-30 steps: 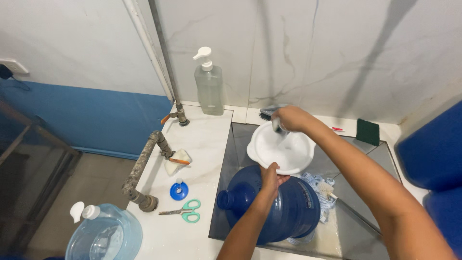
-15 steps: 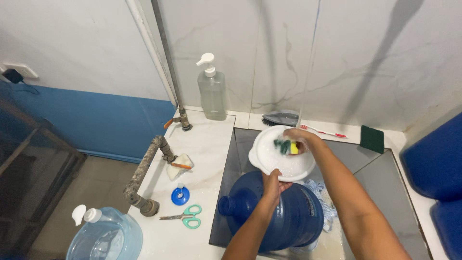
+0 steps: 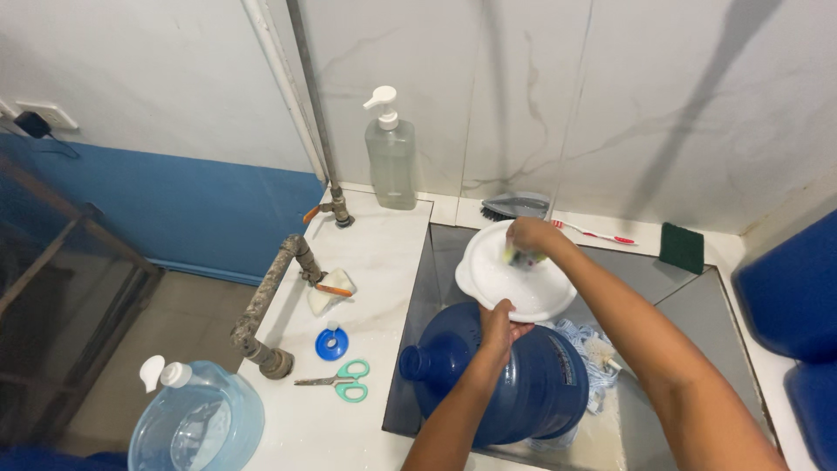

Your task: The person scrubs the exterior and interior of a large blue plastic container using a sponge and a long-handled brush. They rinse the container with water from a tap, then repeat the process on a smaller blue water jug, scrubbing and rinsing it thoroughly.

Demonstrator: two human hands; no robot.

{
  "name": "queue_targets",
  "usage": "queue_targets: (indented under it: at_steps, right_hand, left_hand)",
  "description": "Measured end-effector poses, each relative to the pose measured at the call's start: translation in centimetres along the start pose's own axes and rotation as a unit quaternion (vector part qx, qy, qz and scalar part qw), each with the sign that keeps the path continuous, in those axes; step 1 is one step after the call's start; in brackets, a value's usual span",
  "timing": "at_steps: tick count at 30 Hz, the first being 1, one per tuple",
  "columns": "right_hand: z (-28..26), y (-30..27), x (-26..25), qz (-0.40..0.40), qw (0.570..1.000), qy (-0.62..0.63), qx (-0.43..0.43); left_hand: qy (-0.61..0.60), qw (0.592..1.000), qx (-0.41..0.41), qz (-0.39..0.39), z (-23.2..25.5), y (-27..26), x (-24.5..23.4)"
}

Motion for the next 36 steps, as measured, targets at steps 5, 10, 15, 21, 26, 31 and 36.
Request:
queue_targets:
  at_steps: [5, 10, 15, 21, 26, 31, 36]
  right_hand:
    - [-3.1, -4.5, 0.2, 0.102, 0.974, -0.136, -0.152]
    - [-4.0, -8.0, 2.9, 0.063, 0.963, -0.240, -0.107]
    - [3.5, -3.0, 5.2, 0.053, 0.980, -0.189, -0.021]
    - [5.2, -0.8, 3.1, -0.104, 0.993, 0.043, 0.025]
    - [-4.2, -6.5, -2.0, -0.108, 0.992, 0.016, -0.055]
    - [-10.0, -11.6, -6.2, 0.045, 0.987, -0.121, -0.099]
    - [-7.6, -11.3, -5.6, 0.155, 0.957, -0.145, -0.199]
  left_hand:
    - [0.002, 1.000, 0.008, -0.008, -0.7, 0.6, -0.2]
    - [-0.008, 1.000, 0.015, -0.013, -1.1, 1.1, -0.2]
    - [-0.003, 1.000, 0.015, 0.003, -0.3, 0.4, -0.1]
    - [-0.001, 1.000, 0.006, 0.010, -0.7, 0.4, -0.2]
    - [-0.006, 1.000, 0.030, -0.007, -0.5, 0.6, -0.2]
    - [0.010, 1.000, 0.015, 0.000, -0.2, -0.1, -0.2]
    - [0.004, 1.000, 0.020, -0.008, -0.3, 0.3, -0.1]
Point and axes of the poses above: each hand's wrist, its own y-axis towards the middle knuckle, its own x-axis out of the palm, z = x × y, the point moved 5 cm from there along y, towards the middle knuckle, and after that the axes turned 15 degrees about y, right-handed, at the moved point
